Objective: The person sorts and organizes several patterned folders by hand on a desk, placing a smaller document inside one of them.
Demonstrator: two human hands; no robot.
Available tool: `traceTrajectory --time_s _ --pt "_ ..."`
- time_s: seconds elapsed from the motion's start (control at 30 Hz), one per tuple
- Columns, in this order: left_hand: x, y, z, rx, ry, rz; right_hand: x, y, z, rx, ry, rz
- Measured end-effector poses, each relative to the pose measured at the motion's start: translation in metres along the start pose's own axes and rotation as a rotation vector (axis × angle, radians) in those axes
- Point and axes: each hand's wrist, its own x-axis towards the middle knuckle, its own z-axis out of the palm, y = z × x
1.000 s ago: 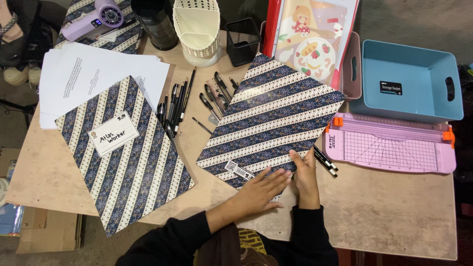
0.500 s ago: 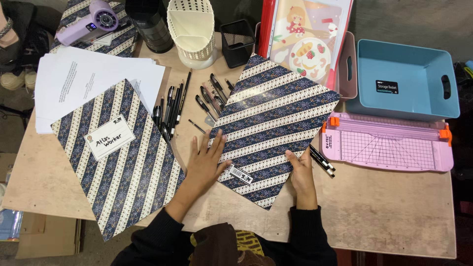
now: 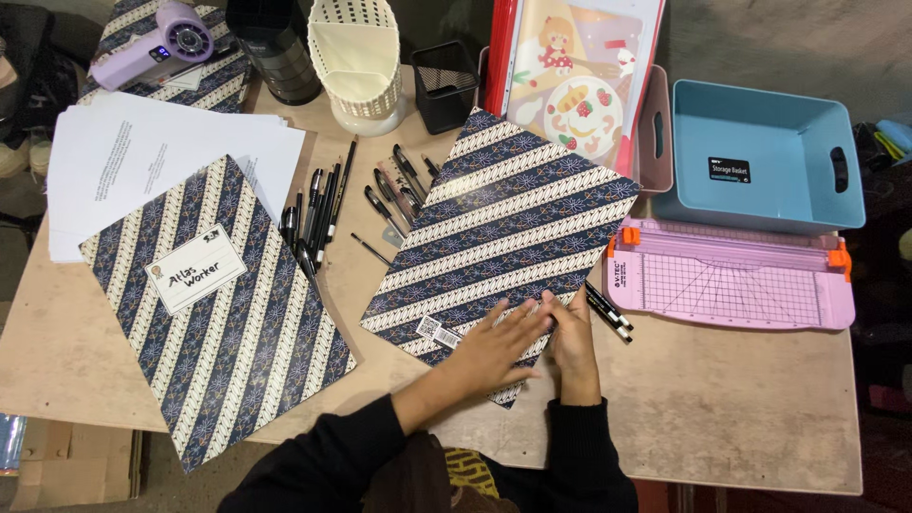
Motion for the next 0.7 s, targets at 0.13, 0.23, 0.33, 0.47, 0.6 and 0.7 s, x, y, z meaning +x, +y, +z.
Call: traceTrajectory --time_s 0.13,0.23,0.33,0.47,0.6,0.7 --pt "-0.01 -0.034 -0.004 -0.052 -0.056 -0.097 0.0 -0.004 0.008 -0.048 -0.014 -0.008" --pt "-0.024 -0.068 -0.015 -0.009 -0.037 -0.195 0.0 -0.007 0.012 -0.043 -0.029 0.007" --pt "-0.037 -0.099 -0.031 0.125 0.005 -0.327 0.0 -0.009 0.015 -0.062 -0.031 0.008" --pt "-0.038 -0.113 -0.049 0.144 -0.045 -0.475 -0.001 -0.012 0.018 -0.084 -0.015 0.019" --pt "-0.012 -0.091 -0.046 0.086 -0.125 -0.531 -0.003 -0.014 0.018 -0.083 0.024 0.034" --pt "0.011 -0.061 -0.036 0.035 0.134 -0.342 -0.005 -0.017 0.02 -0.025 0.027 0.044"
